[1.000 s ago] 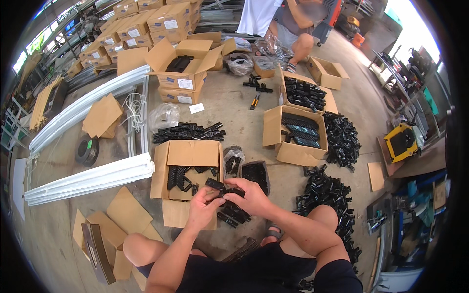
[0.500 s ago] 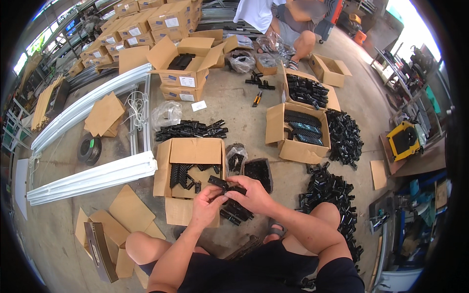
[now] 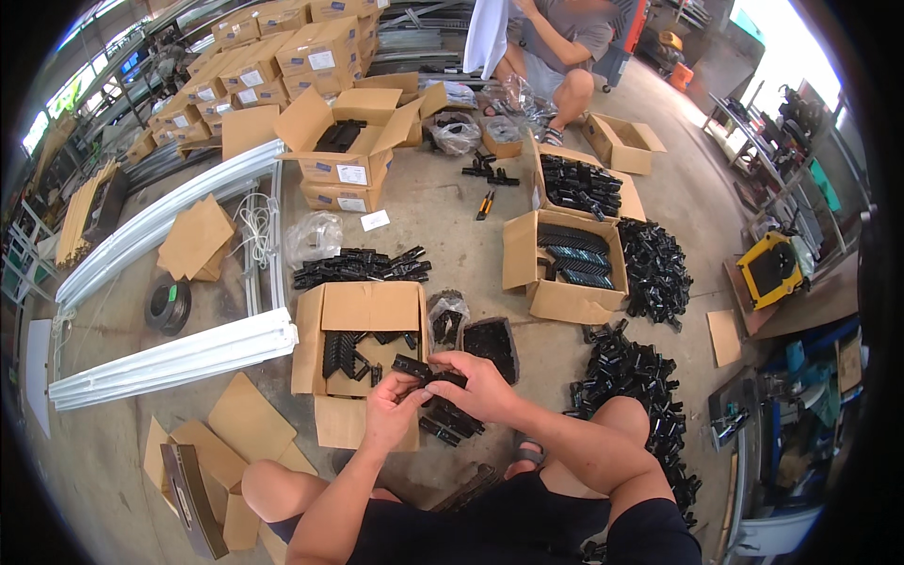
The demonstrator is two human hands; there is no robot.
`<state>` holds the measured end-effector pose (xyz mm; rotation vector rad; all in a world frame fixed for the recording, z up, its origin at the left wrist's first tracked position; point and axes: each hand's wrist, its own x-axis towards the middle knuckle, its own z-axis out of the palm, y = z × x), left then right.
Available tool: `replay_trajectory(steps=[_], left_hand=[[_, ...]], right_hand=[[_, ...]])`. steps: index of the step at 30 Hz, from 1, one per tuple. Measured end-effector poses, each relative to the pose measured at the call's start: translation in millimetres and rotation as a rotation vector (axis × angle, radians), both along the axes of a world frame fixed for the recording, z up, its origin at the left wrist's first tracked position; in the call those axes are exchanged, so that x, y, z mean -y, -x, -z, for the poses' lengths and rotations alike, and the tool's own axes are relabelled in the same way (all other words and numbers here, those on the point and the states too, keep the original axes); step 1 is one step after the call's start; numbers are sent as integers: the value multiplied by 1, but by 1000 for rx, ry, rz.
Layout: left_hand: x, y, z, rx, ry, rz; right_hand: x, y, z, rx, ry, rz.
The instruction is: The person sits on the floor and repeatedly picks up small black plastic components from a cardboard box. They connect two pieces together by hand, inspect the assembly, and place the finished unit into a separate box. The process is repeated continuously throughout the clip.
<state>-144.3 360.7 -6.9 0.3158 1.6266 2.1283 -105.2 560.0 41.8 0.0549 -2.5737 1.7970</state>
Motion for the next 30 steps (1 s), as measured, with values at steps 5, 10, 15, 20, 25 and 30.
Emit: replay_trajectory(steps=[5,10,15,20,25,30], left_hand=[[0,-1,-1,10,-8,-2],[2,0,-2,31,-12,-13],[4,1,-7,59,-9,-56],[2,1,-5,73,-77,-131],[4,1,-7,98,-111,-99],[4,3,-6,203,-323,-25]], right_hand=[[1,-1,1,-4,3,2],[1,0,-5,18,-11,-28],[-4,0,-8,39,109,-56],[-6,0,-11,10,68,-59],[-5,-3,-20,-15,0,-46],[-12,-1,-9,198,441,54]])
